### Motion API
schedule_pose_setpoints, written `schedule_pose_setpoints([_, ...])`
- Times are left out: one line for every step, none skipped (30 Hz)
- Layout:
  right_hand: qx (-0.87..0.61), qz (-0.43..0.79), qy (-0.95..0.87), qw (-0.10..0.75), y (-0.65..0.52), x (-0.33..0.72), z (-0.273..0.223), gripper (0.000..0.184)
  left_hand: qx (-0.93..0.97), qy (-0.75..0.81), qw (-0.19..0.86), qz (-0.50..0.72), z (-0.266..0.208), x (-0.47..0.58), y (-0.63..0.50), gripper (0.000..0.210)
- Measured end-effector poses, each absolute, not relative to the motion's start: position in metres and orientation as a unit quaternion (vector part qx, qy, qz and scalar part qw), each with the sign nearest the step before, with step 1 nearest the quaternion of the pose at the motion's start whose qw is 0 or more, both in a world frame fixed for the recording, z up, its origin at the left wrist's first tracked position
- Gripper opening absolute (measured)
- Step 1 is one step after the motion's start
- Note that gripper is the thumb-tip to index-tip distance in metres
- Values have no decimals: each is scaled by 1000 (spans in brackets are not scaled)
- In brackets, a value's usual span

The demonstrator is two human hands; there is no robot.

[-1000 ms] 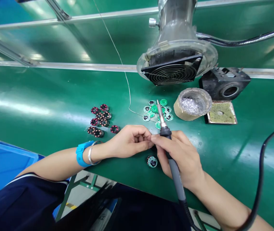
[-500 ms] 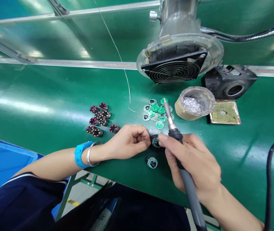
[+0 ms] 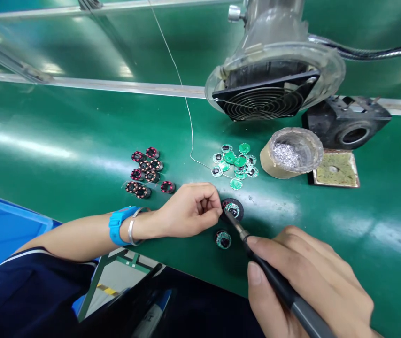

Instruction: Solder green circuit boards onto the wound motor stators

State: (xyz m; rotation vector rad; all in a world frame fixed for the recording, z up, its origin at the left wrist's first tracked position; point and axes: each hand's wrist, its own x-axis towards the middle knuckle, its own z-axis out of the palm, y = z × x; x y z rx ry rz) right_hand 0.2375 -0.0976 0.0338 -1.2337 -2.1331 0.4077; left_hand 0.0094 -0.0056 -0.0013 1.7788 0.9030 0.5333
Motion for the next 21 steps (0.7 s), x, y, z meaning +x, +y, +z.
schedule_pose_setpoints([-463,152,-815,313,-96,237,34,34,739,375,513,223,-1,9,-5,6])
schedule_pose_setpoints([-461,150,-818,310,-95,237,34,34,740,374,512,225,-1,10,-5,6])
schedule_pose_setpoints([-461,150,-818,308,-94,238,34,34,740,373,512,225,-1,10,-5,6])
schedule_pose_setpoints([-462,150,-818,308,-94,238,34,34,741,373,511,224,-1,10,-5,6])
schedule_pose_setpoints([-462,153,-819,305,-94,239,34,35,743,373,509,224,-1,10,-5,6])
schedule_pose_setpoints([-462,154,-819,304,-95,239,34,35,744,372,507,223,-1,10,-5,6])
schedule_pose_setpoints([-462,154,-819,302,-95,239,34,36,746,372,506,224,-1,10,-5,6])
schedule_pose_setpoints([-461,152,-820,302,-95,239,34,36,747,372,504,224,-2,9,-5,6])
schedule_pose_setpoints([-458,149,-823,301,-95,239,34,36,748,371,504,223,-2,9,-5,6])
schedule_pose_setpoints([-456,146,-824,302,-95,238,35,35,748,370,504,223,-2,9,-4,6])
schedule_pose_setpoints([-460,142,-821,306,-94,236,35,33,749,368,504,222,-2,9,-4,5])
schedule_pose_setpoints([-463,140,-818,312,-94,234,37,32,750,367,504,221,-2,9,-4,5])
schedule_pose_setpoints([-464,140,-816,315,-93,232,38,31,751,367,502,221,-2,9,-4,5])
schedule_pose_setpoints([-466,142,-813,319,-93,229,39,31,752,367,501,223,-2,9,-4,5])
schedule_pose_setpoints([-471,144,-808,322,-93,228,40,31,752,367,500,225,-2,9,-4,6])
schedule_pose_setpoints([-477,145,-802,329,-93,226,41,30,751,367,500,227,-2,9,-4,6])
schedule_pose_setpoints([-480,148,-797,336,-94,226,42,29,749,368,501,229,-2,9,-5,6])
schedule_pose_setpoints([-485,152,-792,339,-96,227,42,28,748,368,502,231,-1,10,-5,6])
schedule_pose_setpoints([-491,156,-785,342,-98,229,41,27,747,369,502,232,-1,10,-5,6])
schedule_pose_setpoints([-495,159,-782,344,-100,232,40,28,747,369,500,234,-1,10,-5,6])
schedule_pose_setpoints([-496,165,-782,340,-102,235,38,29,748,369,498,234,0,10,-5,6])
